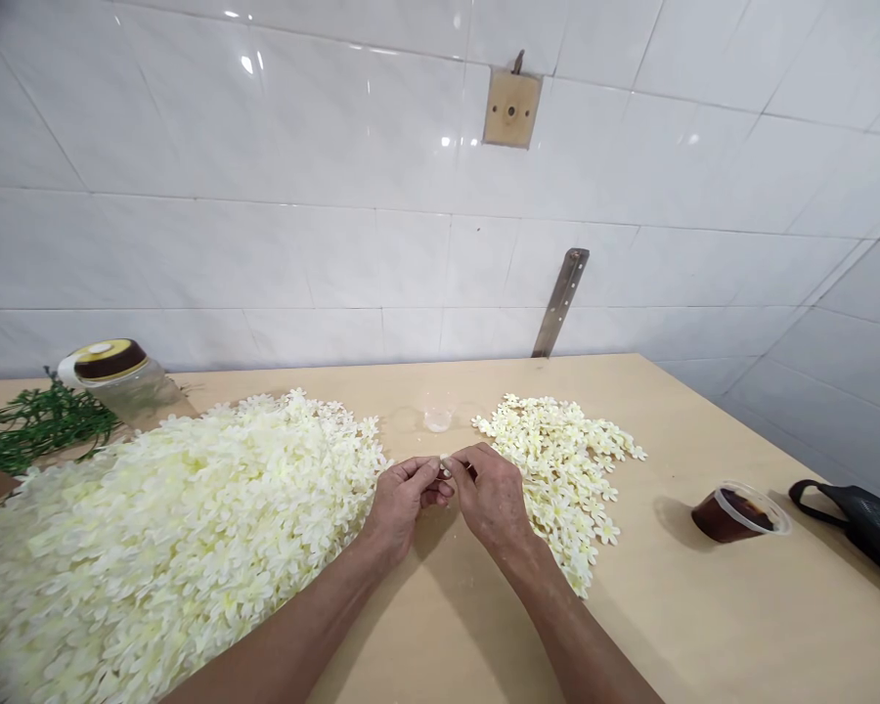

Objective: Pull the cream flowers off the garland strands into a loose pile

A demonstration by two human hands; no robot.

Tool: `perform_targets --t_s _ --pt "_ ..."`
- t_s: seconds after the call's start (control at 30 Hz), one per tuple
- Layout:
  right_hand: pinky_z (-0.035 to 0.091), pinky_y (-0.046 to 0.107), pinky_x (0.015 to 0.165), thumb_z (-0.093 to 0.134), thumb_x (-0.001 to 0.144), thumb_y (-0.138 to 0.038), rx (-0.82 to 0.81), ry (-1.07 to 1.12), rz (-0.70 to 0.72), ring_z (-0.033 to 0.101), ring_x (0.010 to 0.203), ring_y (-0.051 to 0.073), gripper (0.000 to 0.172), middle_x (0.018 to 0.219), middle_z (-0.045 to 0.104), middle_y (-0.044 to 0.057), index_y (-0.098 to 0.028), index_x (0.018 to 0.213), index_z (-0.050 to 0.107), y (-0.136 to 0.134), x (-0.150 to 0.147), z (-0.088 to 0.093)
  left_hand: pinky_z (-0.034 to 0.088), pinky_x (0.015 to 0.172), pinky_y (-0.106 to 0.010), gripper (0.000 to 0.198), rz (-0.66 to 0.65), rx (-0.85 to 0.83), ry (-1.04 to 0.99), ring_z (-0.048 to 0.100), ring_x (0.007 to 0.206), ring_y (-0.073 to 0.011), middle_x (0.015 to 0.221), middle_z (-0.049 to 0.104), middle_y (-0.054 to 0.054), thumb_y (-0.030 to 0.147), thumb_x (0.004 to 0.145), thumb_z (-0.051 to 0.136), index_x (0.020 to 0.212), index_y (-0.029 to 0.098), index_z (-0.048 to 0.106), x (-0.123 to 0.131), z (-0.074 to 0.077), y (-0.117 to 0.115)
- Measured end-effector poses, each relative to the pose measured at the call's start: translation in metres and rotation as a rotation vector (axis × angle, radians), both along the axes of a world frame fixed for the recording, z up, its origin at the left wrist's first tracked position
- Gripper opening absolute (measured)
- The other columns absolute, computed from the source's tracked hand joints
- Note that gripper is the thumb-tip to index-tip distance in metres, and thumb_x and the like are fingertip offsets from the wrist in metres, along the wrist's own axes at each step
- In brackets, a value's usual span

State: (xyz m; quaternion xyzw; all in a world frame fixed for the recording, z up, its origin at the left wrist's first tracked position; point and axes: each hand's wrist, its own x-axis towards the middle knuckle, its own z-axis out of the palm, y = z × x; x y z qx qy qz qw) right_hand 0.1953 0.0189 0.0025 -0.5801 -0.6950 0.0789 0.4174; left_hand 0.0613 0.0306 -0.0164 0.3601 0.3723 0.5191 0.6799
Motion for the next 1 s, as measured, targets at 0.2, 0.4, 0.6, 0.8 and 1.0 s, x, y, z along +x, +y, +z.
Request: perform_targets --t_s 0.2,0.4,0.6,0.8,1.0 --pt "0.049 0.029 0.065 0.062 0.084 -0.036 -0.106 0.093 -0.051 0.063 0.066 0.018 0.018 0.08 0.073 0.003 -0.022 0.083 0.073 -0.0001 0.0014 0.0009 0.049 0.055 -0.024 0.03 0.022 -0.006 0.008 0.058 0.051 -0.0116 0.061 0.067 -0.006 0.039 0.072 0.074 0.077 0.01 0.068 0.0005 -0.0002 -0.0002" --pt "0.051 0.029 0.066 0.063 0.084 -0.036 -0.103 0.157 -0.005 0.067 0.071 0.019 0.018 0.081 0.074 0.002 -0.025 0.08 0.076 -0.0017 0.0021 0.005 0.05 0.057 -0.026 0.035 -0.015 -0.007 0.001 0.06 0.053 -0.0133 0.061 0.068 -0.008 0.044 0.074 0.072 0.076 0.009 0.067 -0.001 -0.0004 -0.0001" --pt "0.049 0.027 0.066 0.059 0.089 -0.038 -0.083 0.131 0.026 0.066 0.073 0.018 0.022 0.081 0.073 0.002 -0.025 0.082 0.075 -0.0022 0.0026 0.0028 0.048 0.055 -0.024 0.037 0.015 0.007 0.009 0.058 0.05 -0.0117 0.06 0.067 -0.007 0.046 0.071 0.075 0.074 0.01 0.066 -0.0002 0.0012 -0.0009" --pt "0.043 0.026 0.065 0.053 0.092 -0.033 0.013 0.003 0.0 0.061 0.067 0.016 0.025 0.075 0.069 0.002 -0.021 0.078 0.07 -0.002 0.0002 0.0007 0.048 0.055 -0.025 0.038 -0.007 0.003 0.001 0.059 0.052 -0.0124 0.061 0.066 -0.007 0.046 0.069 0.076 0.072 0.01 0.066 -0.0007 0.0043 -0.0023" --pt "0.039 0.026 0.063 0.048 0.093 -0.031 0.007 -0.066 -0.036 0.056 0.063 0.015 0.028 0.069 0.064 0.002 -0.019 0.073 0.064 -0.001 0.0005 0.0002 0.048 0.053 -0.024 0.032 -0.02 0.0 0.02 0.059 0.053 -0.0126 0.062 0.066 -0.006 0.04 0.069 0.077 0.073 0.01 0.068 -0.0007 0.006 -0.0027"
